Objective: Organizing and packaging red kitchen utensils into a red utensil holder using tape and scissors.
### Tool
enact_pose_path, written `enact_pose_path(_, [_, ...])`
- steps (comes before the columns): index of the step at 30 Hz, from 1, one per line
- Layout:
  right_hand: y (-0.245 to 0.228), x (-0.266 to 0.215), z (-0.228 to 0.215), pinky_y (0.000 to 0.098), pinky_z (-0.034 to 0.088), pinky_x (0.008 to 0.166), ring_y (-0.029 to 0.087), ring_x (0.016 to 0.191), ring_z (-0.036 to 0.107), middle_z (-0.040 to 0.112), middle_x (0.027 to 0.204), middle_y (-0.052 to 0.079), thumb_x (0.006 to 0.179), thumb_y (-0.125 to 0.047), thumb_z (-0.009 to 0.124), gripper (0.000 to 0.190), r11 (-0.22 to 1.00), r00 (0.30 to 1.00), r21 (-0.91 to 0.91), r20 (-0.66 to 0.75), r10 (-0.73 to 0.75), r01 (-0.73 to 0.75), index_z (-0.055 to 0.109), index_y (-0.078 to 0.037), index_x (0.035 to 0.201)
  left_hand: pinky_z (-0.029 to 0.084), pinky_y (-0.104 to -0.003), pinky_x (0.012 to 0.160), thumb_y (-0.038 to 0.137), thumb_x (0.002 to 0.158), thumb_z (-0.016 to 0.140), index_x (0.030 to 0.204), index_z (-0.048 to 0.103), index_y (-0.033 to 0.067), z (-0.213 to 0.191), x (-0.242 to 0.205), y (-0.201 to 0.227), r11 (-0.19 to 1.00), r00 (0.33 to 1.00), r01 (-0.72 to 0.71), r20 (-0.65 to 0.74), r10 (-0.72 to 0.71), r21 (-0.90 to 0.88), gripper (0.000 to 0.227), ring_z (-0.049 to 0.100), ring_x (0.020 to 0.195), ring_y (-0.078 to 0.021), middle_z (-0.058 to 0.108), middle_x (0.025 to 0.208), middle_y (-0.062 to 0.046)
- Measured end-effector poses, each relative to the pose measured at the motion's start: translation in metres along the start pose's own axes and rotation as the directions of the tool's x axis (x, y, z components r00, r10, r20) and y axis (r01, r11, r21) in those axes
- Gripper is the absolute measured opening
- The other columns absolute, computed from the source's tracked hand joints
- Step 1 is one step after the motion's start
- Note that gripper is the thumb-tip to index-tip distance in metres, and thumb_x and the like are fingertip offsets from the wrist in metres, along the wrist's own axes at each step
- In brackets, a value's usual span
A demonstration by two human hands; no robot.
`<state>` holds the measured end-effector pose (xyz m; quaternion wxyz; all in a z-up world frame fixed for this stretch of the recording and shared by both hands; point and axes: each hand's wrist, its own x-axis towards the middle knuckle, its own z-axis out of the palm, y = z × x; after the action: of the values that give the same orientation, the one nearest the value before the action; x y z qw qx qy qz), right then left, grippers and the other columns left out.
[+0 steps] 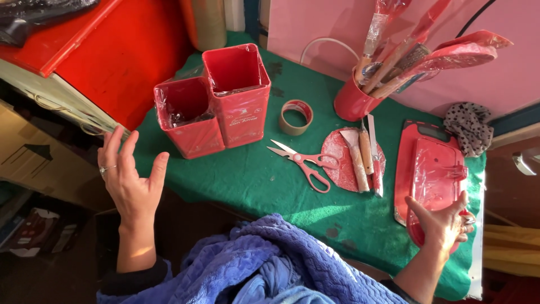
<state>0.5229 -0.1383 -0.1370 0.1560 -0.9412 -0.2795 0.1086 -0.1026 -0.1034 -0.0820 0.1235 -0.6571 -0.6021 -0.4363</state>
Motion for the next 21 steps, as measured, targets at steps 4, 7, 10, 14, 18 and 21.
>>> enact_pose_path(4, [-0.027, -0.042, -0.005, 0.0658, 0.025, 0.12, 0.055, 0.146, 0.036, 0.036, 0.157, 0.037, 0.051, -0.056, 0.091, 0.151, 0.998, 0.998, 0.045, 0.062, 0.03, -0.033, 0.005, -0.029, 0.172, 0.038, -0.057, 0.123, 0.038, 0.102, 0.079, 0.142, 0.06, 0.0008, 0.005, 0.002, -0.003, 1.0, 1.0, -0.009, 0.0, 0.009, 0.012, 0.058, 0.049, 0.145, -0.0447, 0.052, 0.155, -0.02])
enact_pose_path(7, [-0.024, -0.052, 0.02, 0.0659, 0.03, 0.115, 0.055, 0.143, 0.037, 0.035, 0.156, 0.036, 0.049, -0.056, 0.094, 0.148, 0.991, 0.99, 0.026, 0.028, -0.135, 0.134, 0.009, -0.024, 0.167, 0.038, -0.057, 0.123, 0.038, 0.101, 0.079, 0.142, 0.06, 0.0005, 0.009, 0.006, -0.001, 1.0, 1.0, -0.012, 0.016, 0.012, 0.017, 0.059, 0.05, 0.144, -0.0438, 0.052, 0.154, -0.02])
enact_pose_path(10, [-0.049, -0.076, 0.021, 0.0644, 0.026, 0.115, 0.055, 0.142, 0.035, 0.035, 0.153, 0.038, 0.05, -0.053, 0.098, 0.147, 0.951, 0.952, -0.039, -0.007, -0.308, 0.307, 0.013, -0.02, 0.165, 0.041, -0.055, 0.122, 0.038, 0.101, 0.079, 0.141, 0.06, 0.0002, 0.01, 0.012, 0.001, 1.0, 1.0, -0.023, 0.015, 0.023, -0.019, 0.058, 0.049, 0.144, -0.0443, 0.052, 0.154, -0.02])
enact_pose_path(14, [-0.061, -0.088, 0.023, 0.0628, 0.03, 0.115, 0.053, 0.141, 0.038, 0.041, 0.15, 0.034, 0.049, -0.049, 0.094, 0.145, 0.947, 0.947, 0.031, 0.032, -0.32, 0.319, 0.015, -0.022, 0.168, 0.043, -0.052, 0.121, 0.038, 0.098, 0.081, 0.141, 0.06, -0.0001, 0.01, 0.012, -0.001, 0.999, 1.0, -0.009, 0.018, 0.01, -0.032, 0.061, 0.05, 0.143, -0.0431, 0.052, 0.154, -0.02])
enact_pose_path(18, [-0.06, -0.097, 0.017, 0.0618, 0.035, 0.109, 0.053, 0.136, 0.039, 0.039, 0.148, 0.037, 0.049, -0.047, 0.097, 0.144, 0.917, 0.913, -0.018, -0.08, -0.399, 0.399, 0.018, -0.018, 0.166, 0.045, -0.05, 0.12, 0.038, 0.097, 0.084, 0.145, 0.055, 0.0001, 0.012, 0.012, -0.002, 0.995, 0.999, 0.011, 0.038, -0.007, -0.102, 0.068, 0.051, 0.144, -0.0425, 0.049, 0.157, -0.022])
enact_pose_path(21, [-0.065, -0.115, 0.002, 0.0605, 0.037, 0.111, 0.051, 0.131, 0.045, 0.043, 0.144, 0.033, 0.048, -0.044, 0.095, 0.141, 0.825, 0.82, 0.02, -0.132, -0.557, 0.564, 0.02, -0.016, 0.164, 0.046, -0.049, 0.118, 0.039, 0.094, 0.084, 0.149, 0.052, 0.0003, 0.011, 0.014, 0.0, 0.986, 0.996, 0.066, 0.071, -0.056, -0.153, 0.074, 0.052, 0.143, -0.0426, 0.047, 0.158, -0.023])
